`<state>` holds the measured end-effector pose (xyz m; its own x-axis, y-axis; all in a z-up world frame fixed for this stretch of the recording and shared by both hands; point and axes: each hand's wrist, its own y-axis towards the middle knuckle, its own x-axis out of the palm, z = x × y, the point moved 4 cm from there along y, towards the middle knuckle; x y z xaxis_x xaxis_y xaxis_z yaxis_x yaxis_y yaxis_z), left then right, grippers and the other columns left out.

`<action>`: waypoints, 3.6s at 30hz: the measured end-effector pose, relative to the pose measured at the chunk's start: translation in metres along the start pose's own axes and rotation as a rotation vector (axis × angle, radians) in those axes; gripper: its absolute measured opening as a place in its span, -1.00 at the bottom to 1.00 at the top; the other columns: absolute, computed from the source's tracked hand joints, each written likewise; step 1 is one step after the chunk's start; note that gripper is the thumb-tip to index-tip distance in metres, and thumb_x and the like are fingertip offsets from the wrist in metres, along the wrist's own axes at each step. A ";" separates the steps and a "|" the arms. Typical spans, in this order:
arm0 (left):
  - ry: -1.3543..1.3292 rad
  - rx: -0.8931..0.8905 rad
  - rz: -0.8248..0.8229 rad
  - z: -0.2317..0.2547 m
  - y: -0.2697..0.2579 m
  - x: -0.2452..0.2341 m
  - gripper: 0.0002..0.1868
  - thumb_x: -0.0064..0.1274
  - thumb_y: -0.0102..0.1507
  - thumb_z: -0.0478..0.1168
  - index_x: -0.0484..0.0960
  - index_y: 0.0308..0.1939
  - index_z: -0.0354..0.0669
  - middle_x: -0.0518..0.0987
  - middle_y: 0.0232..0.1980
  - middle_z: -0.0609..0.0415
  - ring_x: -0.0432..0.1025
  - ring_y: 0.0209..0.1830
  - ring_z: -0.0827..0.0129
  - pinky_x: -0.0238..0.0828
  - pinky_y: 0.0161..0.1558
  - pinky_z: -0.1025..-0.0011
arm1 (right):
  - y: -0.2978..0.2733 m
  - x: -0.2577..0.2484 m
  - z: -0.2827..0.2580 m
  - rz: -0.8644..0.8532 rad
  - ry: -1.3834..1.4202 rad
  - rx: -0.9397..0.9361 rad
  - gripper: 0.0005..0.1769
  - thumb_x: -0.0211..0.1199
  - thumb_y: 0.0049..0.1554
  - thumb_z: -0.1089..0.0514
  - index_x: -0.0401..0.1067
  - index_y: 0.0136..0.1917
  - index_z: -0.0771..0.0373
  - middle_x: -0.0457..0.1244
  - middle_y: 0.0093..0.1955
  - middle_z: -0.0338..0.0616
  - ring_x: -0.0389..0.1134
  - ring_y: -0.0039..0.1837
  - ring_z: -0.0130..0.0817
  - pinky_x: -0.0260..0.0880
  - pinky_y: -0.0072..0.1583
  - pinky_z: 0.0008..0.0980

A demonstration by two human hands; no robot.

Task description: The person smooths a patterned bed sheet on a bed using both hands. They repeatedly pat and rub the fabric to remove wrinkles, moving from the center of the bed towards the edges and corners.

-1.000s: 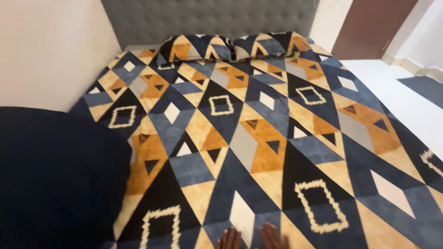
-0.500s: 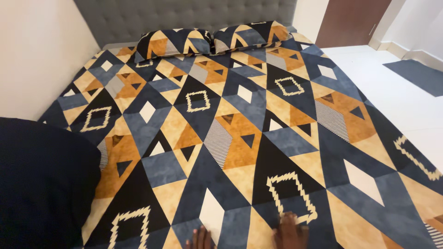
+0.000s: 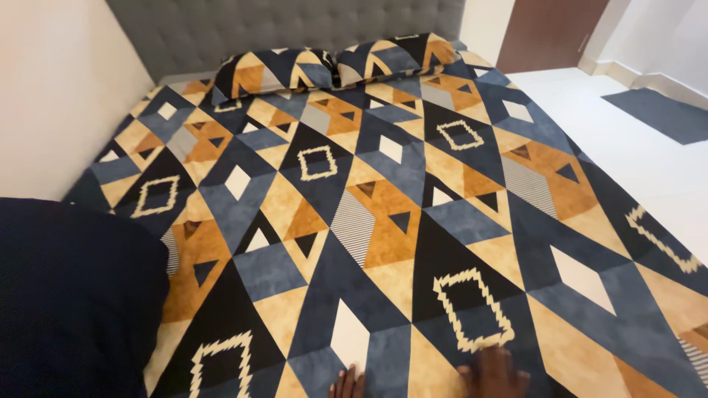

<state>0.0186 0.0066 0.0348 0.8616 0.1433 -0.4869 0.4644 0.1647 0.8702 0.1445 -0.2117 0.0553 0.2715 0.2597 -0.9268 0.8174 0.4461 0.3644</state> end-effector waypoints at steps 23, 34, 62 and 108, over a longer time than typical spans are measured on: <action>-0.402 -0.357 -0.727 0.009 0.043 -0.060 -0.49 -0.05 0.29 -0.01 0.50 0.26 -0.16 0.33 0.49 -0.06 0.12 0.53 -0.02 -0.08 0.45 -0.08 | -0.009 -0.051 -0.096 -0.312 0.168 -0.131 -0.23 0.14 0.21 -0.22 0.08 0.53 0.20 -0.07 0.61 0.10 -0.18 0.63 0.02 -0.32 0.44 0.35; -0.179 -0.337 -0.798 -0.032 0.061 -0.046 -0.33 -0.19 0.32 0.08 0.29 0.42 -0.24 0.13 0.58 -0.05 -0.12 0.61 -0.01 -0.37 0.50 -0.09 | -0.010 -0.085 0.028 -0.132 -0.014 0.519 -0.26 0.09 0.24 -0.18 0.09 0.54 0.22 -0.08 0.64 0.16 -0.18 0.67 0.07 -0.26 0.43 0.52; -0.226 -0.399 -0.800 0.049 0.064 0.004 -0.29 -0.12 0.35 0.10 0.24 0.49 -0.20 0.08 0.62 -0.07 -0.09 0.63 0.03 -0.29 0.52 -0.03 | 0.008 -0.056 -0.012 -0.193 0.152 -0.157 -0.27 0.12 0.19 -0.14 0.12 0.53 0.18 -0.04 0.61 0.16 -0.10 0.61 0.06 -0.21 0.46 0.37; -0.171 -0.374 -0.769 0.035 0.057 -0.035 -0.26 -0.06 0.32 0.14 0.28 0.44 -0.26 0.18 0.58 -0.16 -0.02 0.62 -0.05 -0.22 0.52 -0.07 | -0.016 -0.096 0.092 -0.229 0.184 0.373 -0.30 0.08 0.24 -0.25 0.20 0.48 0.19 0.01 0.62 0.09 -0.06 0.67 0.03 -0.06 0.54 0.24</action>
<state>0.0216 -0.0228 0.1042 0.3693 -0.2828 -0.8852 0.8581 0.4694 0.2080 0.1525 -0.3230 0.1302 -0.0043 0.3526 -0.9358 0.9816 0.1799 0.0633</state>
